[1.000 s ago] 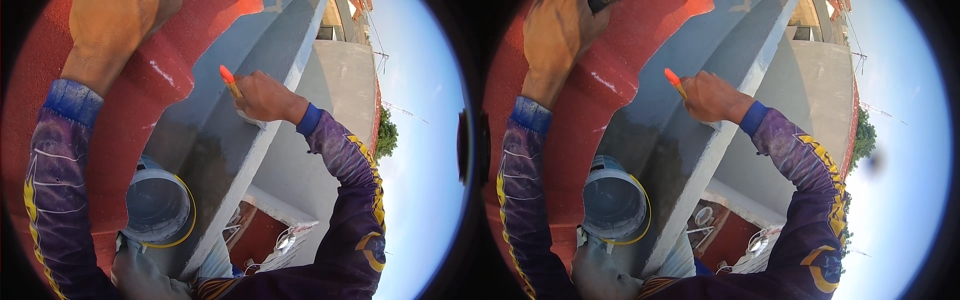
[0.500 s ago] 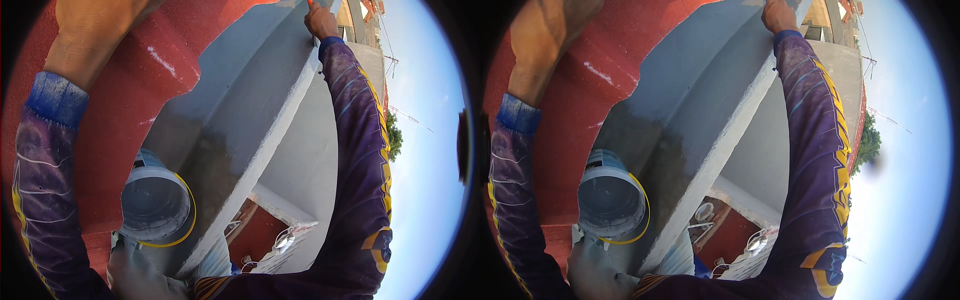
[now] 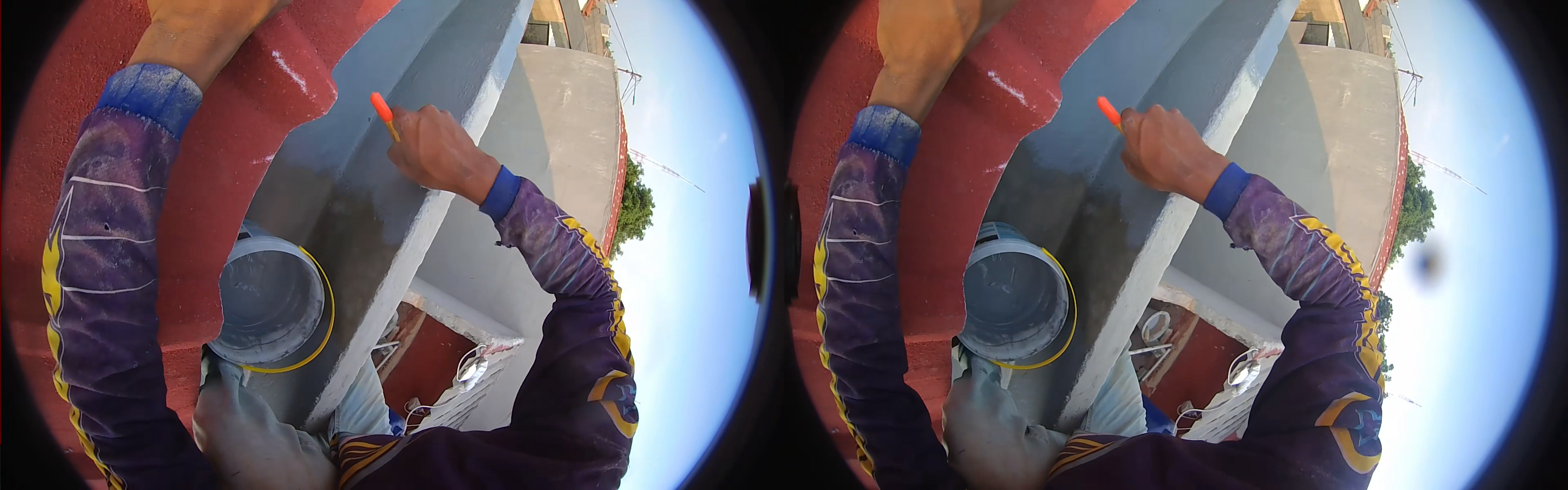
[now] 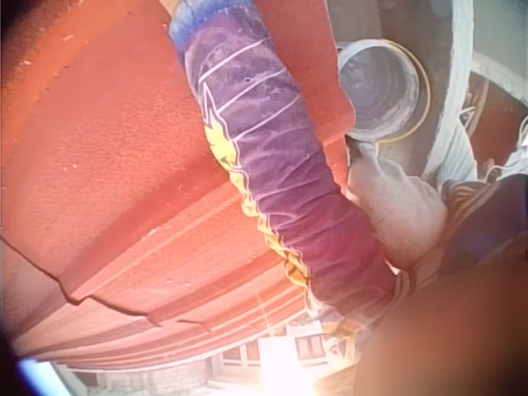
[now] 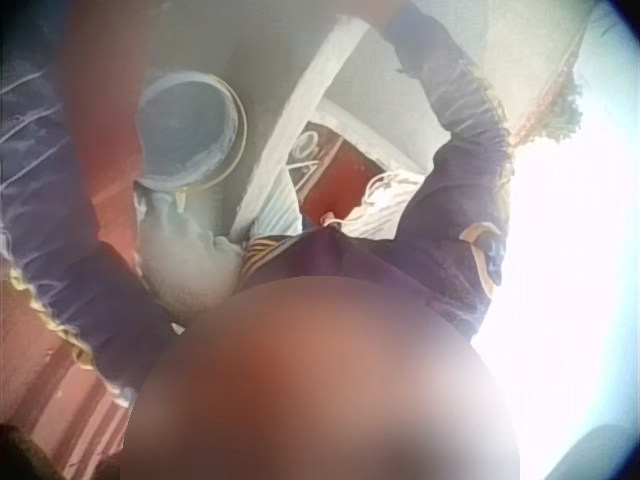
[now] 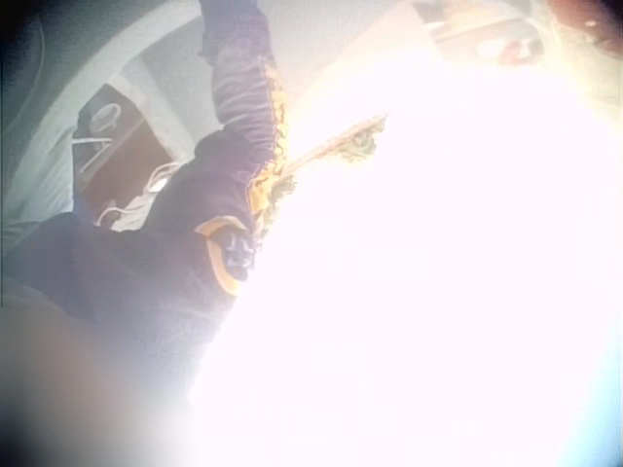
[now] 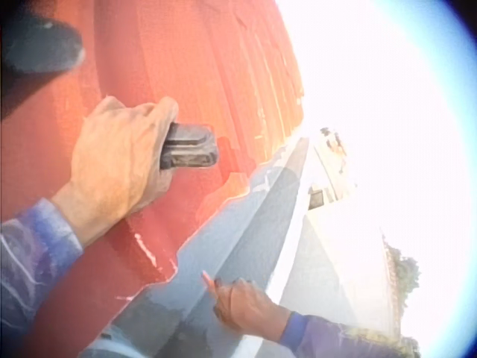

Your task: The person paints the edge of a red corrugated roof with gray paint using a brush. They repeatedly dip the brush into a bucket and apply paint along the roof's edge, holding a small black object in the other hand.

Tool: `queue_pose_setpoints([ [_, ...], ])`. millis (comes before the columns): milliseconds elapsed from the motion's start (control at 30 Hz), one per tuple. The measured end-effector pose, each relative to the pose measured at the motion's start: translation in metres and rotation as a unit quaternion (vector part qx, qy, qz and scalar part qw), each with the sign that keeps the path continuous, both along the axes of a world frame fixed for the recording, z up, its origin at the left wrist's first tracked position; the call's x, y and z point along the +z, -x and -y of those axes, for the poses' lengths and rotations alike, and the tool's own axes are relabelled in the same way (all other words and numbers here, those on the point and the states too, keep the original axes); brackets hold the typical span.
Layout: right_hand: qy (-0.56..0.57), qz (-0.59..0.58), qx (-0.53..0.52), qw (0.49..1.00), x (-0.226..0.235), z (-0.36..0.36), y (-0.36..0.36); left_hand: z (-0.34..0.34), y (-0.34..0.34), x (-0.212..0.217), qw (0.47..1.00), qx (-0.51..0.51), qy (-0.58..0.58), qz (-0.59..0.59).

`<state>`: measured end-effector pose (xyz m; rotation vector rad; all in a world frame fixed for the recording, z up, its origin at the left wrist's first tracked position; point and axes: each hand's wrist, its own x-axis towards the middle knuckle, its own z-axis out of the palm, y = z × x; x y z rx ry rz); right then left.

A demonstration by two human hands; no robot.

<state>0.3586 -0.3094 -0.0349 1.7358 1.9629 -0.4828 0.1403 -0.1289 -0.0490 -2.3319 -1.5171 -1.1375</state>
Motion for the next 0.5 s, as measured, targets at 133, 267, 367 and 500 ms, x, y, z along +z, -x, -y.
queue_pose_setpoints([
  [133, 0.033, -0.092, -0.085, 0.992, 0.045, 0.051, 0.048, -0.006, -0.006, -0.003, 0.999, -0.031, 0.018, 0.022],
  [267, -0.006, -0.331, -0.236, 0.914, 0.1, 0.084, 0.04, -0.037, 0.02, -0.01, 0.994, -0.055, -0.064, -0.073],
  [367, -0.019, -0.395, -0.395, 0.829, 0.121, 0.154, 0.002, -0.029, 0.013, -0.019, 0.997, -0.031, -0.029, -0.067],
  [500, -0.114, -0.409, -0.638, 0.642, 0.118, 0.283, -0.029, -0.028, -0.005, -0.032, 0.995, 0.039, 0.059, -0.072],
])
